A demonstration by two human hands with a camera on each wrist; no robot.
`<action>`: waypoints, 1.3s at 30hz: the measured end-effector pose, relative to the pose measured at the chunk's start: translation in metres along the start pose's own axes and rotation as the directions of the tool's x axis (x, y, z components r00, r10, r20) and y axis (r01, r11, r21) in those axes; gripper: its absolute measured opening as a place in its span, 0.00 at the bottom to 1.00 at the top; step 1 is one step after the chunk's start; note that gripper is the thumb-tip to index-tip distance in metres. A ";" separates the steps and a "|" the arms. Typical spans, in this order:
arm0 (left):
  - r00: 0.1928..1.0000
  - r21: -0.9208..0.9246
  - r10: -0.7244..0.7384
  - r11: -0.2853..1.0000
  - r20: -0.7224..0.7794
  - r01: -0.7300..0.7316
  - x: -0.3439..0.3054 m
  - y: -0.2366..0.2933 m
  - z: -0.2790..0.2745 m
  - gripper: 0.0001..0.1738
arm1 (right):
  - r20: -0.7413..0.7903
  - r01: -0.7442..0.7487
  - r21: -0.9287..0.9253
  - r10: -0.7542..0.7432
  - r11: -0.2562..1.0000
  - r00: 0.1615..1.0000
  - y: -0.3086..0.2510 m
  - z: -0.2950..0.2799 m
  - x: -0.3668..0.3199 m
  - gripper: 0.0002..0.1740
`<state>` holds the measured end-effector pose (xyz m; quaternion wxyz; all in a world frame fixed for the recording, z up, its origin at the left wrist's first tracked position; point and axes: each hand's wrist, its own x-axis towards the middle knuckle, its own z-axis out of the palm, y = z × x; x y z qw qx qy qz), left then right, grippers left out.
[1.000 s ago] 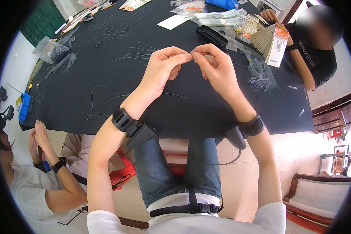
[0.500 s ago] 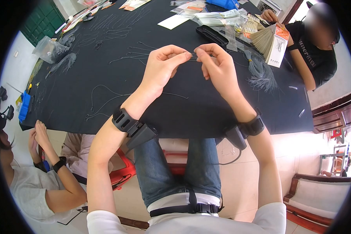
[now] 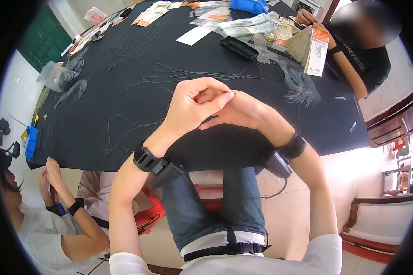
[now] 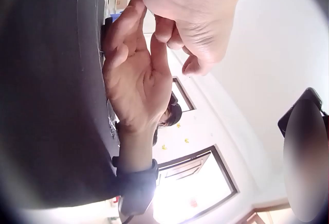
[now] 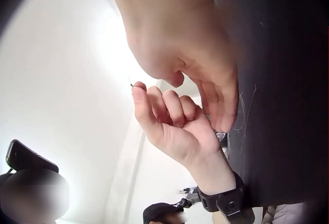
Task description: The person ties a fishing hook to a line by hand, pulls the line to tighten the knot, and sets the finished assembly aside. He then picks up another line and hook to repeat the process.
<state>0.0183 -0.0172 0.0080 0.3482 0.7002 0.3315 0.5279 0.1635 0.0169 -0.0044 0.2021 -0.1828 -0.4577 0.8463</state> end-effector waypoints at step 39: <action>0.923 -0.198 -0.378 0.912 -0.073 0.358 0.014 -0.022 -0.019 0.04 | -0.672 0.737 0.102 -0.500 0.668 0.546 -0.025 -0.086 -0.003 0.22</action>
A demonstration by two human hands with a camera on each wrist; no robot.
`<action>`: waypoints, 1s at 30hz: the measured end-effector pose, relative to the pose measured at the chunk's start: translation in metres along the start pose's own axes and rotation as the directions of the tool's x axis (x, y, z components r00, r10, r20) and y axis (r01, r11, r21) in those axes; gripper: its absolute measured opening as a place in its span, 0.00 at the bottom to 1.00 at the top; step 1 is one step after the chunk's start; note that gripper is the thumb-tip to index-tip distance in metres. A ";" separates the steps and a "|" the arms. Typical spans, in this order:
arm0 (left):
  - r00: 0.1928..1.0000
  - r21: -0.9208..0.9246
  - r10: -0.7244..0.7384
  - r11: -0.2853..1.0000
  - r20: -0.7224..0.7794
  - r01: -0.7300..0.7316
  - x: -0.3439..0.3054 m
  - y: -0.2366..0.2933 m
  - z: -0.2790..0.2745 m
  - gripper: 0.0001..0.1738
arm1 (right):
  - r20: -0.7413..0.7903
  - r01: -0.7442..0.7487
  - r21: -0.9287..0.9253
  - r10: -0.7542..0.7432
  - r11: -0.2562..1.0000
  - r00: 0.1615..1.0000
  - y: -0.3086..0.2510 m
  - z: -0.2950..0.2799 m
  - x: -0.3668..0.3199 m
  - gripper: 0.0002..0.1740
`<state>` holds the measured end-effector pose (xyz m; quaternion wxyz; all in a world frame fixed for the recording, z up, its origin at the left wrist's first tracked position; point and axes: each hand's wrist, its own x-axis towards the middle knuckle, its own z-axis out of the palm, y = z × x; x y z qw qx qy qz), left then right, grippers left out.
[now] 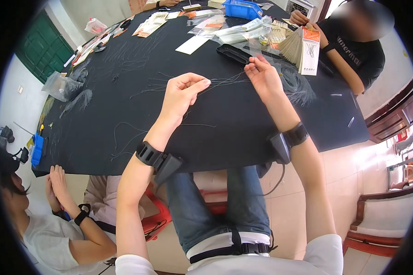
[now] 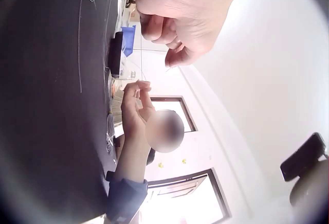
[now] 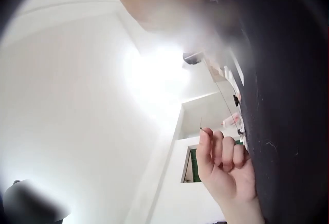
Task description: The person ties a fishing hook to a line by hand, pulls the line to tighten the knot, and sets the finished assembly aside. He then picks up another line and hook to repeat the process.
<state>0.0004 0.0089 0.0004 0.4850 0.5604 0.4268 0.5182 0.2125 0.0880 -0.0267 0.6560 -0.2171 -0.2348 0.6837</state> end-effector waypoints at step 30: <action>0.980 0.120 0.197 0.973 0.000 -0.196 -0.001 0.009 0.001 0.06 | 0.503 0.273 -0.570 0.067 0.775 0.862 -0.014 0.044 -0.037 0.20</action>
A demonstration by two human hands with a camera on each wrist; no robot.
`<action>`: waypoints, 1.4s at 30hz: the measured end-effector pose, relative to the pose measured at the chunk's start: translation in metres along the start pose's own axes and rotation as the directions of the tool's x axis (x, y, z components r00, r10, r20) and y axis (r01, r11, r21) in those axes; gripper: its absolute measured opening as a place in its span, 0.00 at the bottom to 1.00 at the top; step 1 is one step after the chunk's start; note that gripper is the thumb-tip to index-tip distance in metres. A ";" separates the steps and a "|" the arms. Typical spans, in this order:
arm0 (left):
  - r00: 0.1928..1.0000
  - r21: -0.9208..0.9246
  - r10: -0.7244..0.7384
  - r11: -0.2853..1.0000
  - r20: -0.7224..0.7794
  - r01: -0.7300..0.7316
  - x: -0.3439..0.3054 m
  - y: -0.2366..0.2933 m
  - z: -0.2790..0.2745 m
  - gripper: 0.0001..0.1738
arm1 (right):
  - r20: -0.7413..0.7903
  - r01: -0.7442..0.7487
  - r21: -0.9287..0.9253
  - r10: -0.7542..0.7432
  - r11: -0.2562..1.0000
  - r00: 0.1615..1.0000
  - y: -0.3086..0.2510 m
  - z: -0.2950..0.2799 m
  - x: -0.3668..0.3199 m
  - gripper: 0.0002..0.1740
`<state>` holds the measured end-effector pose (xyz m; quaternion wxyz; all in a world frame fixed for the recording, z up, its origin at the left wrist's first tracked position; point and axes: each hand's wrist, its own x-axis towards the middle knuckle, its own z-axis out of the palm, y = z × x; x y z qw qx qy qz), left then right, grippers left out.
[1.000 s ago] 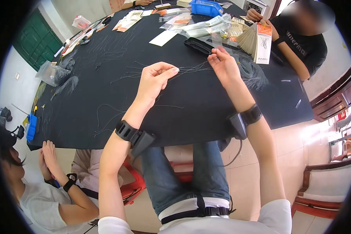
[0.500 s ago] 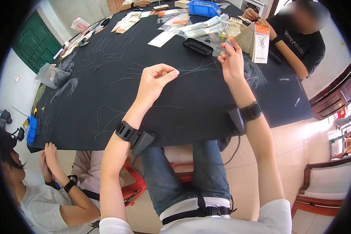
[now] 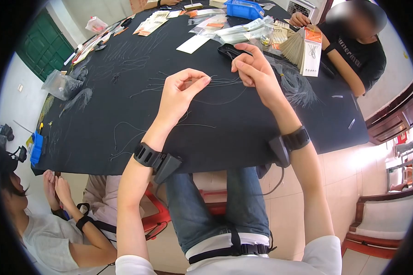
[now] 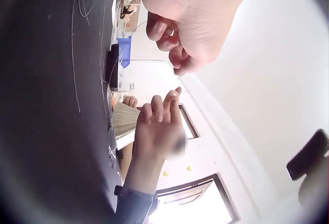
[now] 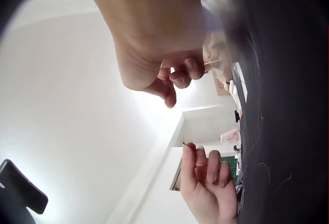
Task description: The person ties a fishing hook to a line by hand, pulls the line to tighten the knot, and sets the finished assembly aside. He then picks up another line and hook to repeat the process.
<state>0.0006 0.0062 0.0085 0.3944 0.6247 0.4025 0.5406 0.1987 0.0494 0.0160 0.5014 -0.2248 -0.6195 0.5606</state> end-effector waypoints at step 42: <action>0.863 0.320 0.500 0.809 0.068 -0.494 -0.005 0.012 -0.001 0.04 | 0.121 0.020 -0.246 0.010 0.969 0.993 -0.001 0.022 -0.011 0.09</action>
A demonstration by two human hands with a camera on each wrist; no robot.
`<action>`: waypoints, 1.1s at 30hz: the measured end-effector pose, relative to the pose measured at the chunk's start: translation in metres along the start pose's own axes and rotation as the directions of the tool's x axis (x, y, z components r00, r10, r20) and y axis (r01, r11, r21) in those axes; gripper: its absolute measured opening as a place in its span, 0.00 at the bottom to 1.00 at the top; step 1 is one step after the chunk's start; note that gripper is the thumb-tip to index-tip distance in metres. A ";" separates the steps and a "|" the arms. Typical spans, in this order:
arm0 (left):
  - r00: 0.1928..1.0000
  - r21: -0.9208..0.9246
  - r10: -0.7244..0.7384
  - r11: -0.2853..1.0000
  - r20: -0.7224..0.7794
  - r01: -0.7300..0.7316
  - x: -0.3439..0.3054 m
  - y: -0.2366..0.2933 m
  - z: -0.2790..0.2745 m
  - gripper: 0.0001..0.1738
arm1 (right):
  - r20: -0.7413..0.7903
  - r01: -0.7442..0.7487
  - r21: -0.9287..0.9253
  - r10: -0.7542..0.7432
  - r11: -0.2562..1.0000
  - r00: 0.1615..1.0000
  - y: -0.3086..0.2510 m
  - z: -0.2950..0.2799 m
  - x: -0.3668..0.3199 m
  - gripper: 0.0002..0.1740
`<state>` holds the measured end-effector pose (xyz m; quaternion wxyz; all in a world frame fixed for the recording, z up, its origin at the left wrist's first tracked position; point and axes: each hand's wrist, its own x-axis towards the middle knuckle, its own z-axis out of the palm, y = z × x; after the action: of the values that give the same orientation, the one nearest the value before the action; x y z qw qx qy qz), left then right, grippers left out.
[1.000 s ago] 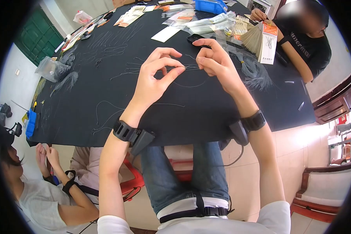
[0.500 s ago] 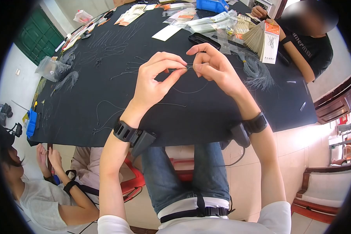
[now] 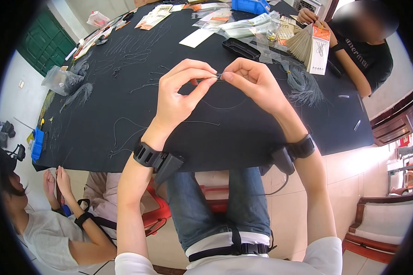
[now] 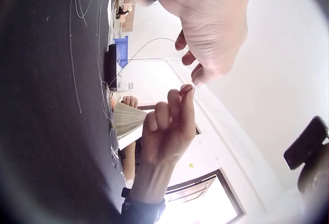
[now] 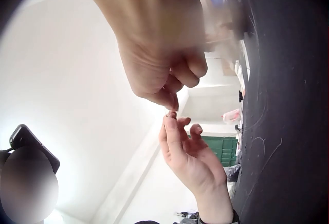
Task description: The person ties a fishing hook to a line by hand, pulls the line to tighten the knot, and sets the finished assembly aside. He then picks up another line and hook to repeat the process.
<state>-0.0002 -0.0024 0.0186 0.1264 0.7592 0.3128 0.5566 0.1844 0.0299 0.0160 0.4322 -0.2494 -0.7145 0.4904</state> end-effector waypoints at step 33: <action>0.984 0.064 0.179 0.982 0.003 -0.179 0.001 0.002 -0.002 0.09 | 0.058 0.046 0.127 -0.054 0.991 0.997 -0.002 0.001 -0.005 0.07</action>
<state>-0.0012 -0.0039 0.0215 0.0510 0.7872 0.2609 0.5565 0.1860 0.0242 0.0160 0.4371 -0.1884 -0.7012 0.5309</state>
